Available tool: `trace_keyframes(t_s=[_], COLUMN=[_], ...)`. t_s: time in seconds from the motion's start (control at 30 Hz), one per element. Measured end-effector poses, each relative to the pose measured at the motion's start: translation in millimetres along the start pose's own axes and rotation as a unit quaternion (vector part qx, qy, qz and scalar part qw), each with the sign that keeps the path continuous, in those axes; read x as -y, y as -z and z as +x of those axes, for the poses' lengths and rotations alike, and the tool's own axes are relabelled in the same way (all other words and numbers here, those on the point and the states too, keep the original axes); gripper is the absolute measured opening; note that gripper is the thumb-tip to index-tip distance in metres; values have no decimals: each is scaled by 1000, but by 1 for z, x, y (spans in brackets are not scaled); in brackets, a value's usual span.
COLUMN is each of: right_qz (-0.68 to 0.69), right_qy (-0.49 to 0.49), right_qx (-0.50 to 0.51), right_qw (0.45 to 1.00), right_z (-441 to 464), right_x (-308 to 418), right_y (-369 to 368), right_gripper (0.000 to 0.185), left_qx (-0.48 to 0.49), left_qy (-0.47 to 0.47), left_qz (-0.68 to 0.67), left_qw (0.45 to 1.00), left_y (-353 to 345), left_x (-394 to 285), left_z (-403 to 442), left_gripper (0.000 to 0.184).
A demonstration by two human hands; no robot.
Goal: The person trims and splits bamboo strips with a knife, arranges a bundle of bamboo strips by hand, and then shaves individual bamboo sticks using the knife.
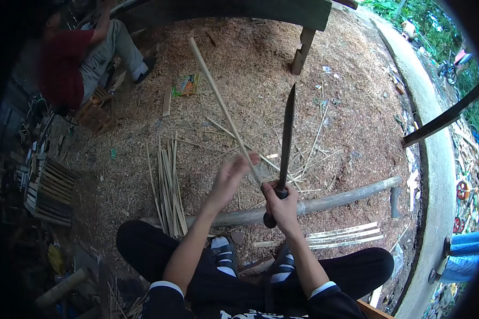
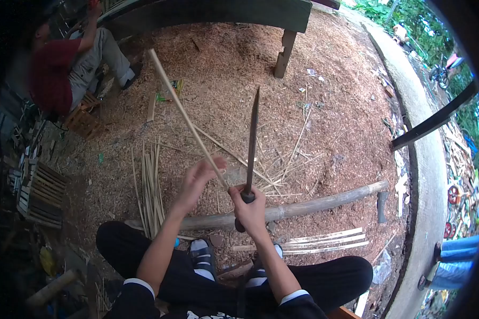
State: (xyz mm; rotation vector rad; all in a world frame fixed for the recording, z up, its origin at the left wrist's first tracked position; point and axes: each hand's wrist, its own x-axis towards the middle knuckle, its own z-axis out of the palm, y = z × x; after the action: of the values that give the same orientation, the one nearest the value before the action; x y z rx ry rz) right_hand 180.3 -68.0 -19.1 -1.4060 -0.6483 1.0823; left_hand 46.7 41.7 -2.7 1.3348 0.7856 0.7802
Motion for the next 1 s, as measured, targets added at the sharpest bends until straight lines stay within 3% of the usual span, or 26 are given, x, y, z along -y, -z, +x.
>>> trace_keyframes(t_s=[0.1, 0.27, 0.37, 0.43, 0.77, 1.0], right_qz=[19, 36, 82, 94, 181, 143], right_qy=[0, 35, 28, 33, 15, 15], right_qx=[-27, -56, -42, -47, -30, 15], right_qw=[999, 997, 995, 994, 983, 990], right_z=[1, -1, -6, -8, -14, -13], right_x=[6, 0, 8, 11, 13, 29], right_y=[-1, -6, -9, -10, -13, -5], right_gripper=[19, 17, 14, 14, 13, 14], left_qx=[83, 75, 70, 62, 26, 2], left_qy=[-7, 20, -3, -40, -84, -87], left_qz=[-24, -70, -59, 21, 18, -7], left_qw=[996, 994, 996, 997, 996, 996], left_y=[-18, -24, -23, -26, -36, -39], left_x=[11, 17, 10, 10, 20, 16], left_z=[-14, -24, -24, -23, -26, -27], left_gripper=[34, 33, 32, 30, 33, 32])
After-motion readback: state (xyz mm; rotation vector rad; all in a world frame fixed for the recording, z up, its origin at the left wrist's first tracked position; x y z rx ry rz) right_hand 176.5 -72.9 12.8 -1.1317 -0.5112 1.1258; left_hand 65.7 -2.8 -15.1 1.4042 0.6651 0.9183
